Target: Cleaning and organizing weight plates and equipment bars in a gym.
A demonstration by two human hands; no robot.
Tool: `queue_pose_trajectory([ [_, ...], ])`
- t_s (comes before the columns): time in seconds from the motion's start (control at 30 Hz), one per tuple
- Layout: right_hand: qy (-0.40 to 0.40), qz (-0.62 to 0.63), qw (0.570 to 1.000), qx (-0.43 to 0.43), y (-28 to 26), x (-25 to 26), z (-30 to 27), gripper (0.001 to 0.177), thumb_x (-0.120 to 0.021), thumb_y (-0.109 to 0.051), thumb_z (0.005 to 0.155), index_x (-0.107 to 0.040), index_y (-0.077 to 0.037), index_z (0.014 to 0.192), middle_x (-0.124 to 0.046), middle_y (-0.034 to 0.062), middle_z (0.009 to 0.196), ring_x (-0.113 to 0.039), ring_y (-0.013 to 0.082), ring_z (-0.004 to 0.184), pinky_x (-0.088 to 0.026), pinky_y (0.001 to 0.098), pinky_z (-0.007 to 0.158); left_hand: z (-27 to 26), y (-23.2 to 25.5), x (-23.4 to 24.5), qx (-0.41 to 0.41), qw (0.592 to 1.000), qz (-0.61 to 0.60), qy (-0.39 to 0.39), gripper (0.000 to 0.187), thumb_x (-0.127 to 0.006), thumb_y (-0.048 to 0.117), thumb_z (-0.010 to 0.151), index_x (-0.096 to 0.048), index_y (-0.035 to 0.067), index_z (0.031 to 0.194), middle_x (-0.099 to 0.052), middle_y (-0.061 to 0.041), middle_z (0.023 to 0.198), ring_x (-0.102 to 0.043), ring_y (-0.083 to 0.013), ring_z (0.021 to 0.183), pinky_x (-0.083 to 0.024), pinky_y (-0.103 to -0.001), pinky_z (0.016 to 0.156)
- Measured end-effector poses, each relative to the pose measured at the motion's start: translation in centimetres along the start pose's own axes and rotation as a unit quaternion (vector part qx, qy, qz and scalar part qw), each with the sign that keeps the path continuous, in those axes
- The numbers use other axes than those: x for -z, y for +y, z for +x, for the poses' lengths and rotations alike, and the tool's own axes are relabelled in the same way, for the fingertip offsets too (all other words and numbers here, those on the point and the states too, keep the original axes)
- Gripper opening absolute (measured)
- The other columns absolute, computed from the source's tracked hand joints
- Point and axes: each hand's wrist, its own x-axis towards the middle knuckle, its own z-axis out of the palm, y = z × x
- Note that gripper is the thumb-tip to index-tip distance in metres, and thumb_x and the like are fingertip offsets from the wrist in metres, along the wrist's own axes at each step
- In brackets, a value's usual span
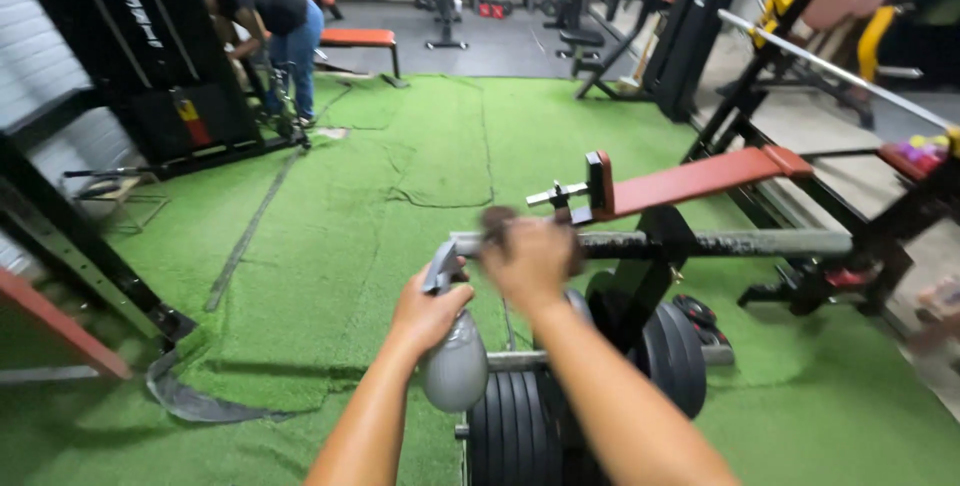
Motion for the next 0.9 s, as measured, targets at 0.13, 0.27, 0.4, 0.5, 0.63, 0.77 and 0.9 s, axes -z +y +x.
queue_pose_trajectory([
  [0.13,0.073,0.036,0.989,0.126,-4.4,-0.9,0.2,0.066,-0.077,-0.046,0.074,-0.061,-0.011,0.127,-0.063,0.0158,0.122,-0.056,0.0339,0.118,-0.034,0.0609,0.102,-1.0,1.0,1.8,-0.006,0.996,-0.073,0.042,0.046,-0.078,0.026,0.077,-0.071,0.01,0.12,-0.079,-0.004,0.103,-0.074,-0.0158,0.094,-0.058,-0.032,0.086],
  [0.27,-0.056,0.046,0.981,0.181,0.2,0.8,0.8,0.069,-0.08,-0.035,0.072,-0.058,-0.019,0.136,-0.061,0.0113,0.13,-0.054,0.0311,0.125,-0.039,0.0527,0.103,-1.2,1.4,0.4,-0.034,0.998,0.016,0.049,0.048,-0.079,0.026,0.075,-0.072,0.01,0.12,-0.078,-0.005,0.105,-0.073,-0.0154,0.095,-0.055,-0.032,0.088],
  [0.4,-0.013,0.012,0.983,0.185,10.7,1.9,-0.1,0.057,-0.075,-0.032,0.077,-0.064,-0.009,0.128,-0.066,0.014,0.13,-0.06,0.0333,0.12,-0.045,0.0475,0.102,-1.1,1.5,-3.6,-0.014,1.0,0.013,0.011,0.046,-0.076,0.028,0.075,-0.071,0.01,0.117,-0.077,-0.007,0.098,-0.072,-0.019,0.087,-0.057,-0.034,0.081],
  [0.5,-0.111,0.022,0.993,0.039,13.9,6.4,-0.5,0.045,-0.068,-0.044,0.091,-0.069,-0.012,0.123,-0.07,0.011,0.126,-0.064,0.0305,0.121,-0.047,0.0464,0.106,-0.7,1.1,-6.3,-0.013,0.999,0.034,0.007,0.046,-0.079,0.03,0.073,-0.072,0.009,0.113,-0.077,-0.007,0.095,-0.072,-0.0183,0.086,-0.056,-0.034,0.08],
  [0.63,-0.011,0.02,0.997,0.069,15.2,2.4,-1.3,0.05,-0.065,-0.043,0.099,-0.064,-0.003,0.128,-0.066,0.0175,0.13,-0.057,0.0364,0.126,-0.042,0.0507,0.109,-0.9,0.1,-6.5,-0.034,0.998,0.043,0.009,0.044,-0.078,0.031,0.075,-0.071,0.007,0.111,-0.076,-0.009,0.092,-0.072,-0.0196,0.085,-0.057,-0.035,0.08],
  [0.77,0.078,-0.048,0.994,0.058,9.0,1.4,-1.3,0.062,-0.068,-0.054,0.088,-0.066,-0.003,0.123,-0.066,0.0179,0.126,-0.055,0.0355,0.126,-0.03,0.0637,0.111,-1.1,-1.1,-3.1,-0.007,0.998,0.053,0.025,0.046,-0.076,0.028,0.074,-0.071,0.008,0.115,-0.076,-0.009,0.095,-0.072,-0.0197,0.086,-0.056,-0.035,0.08],
  [0.9,0.05,0.015,0.993,0.11,0.6,1.3,-0.6,0.065,-0.069,-0.057,0.081,-0.066,-0.011,0.127,-0.066,0.0176,0.121,-0.055,0.0375,0.121,-0.03,0.0656,0.105,-0.3,-4.2,1.2,-0.008,0.999,0.018,0.036,0.05,-0.072,0.023,0.074,-0.07,0.009,0.122,-0.078,-0.006,0.102,-0.073,-0.0166,0.092,-0.057,-0.032,0.084],
])
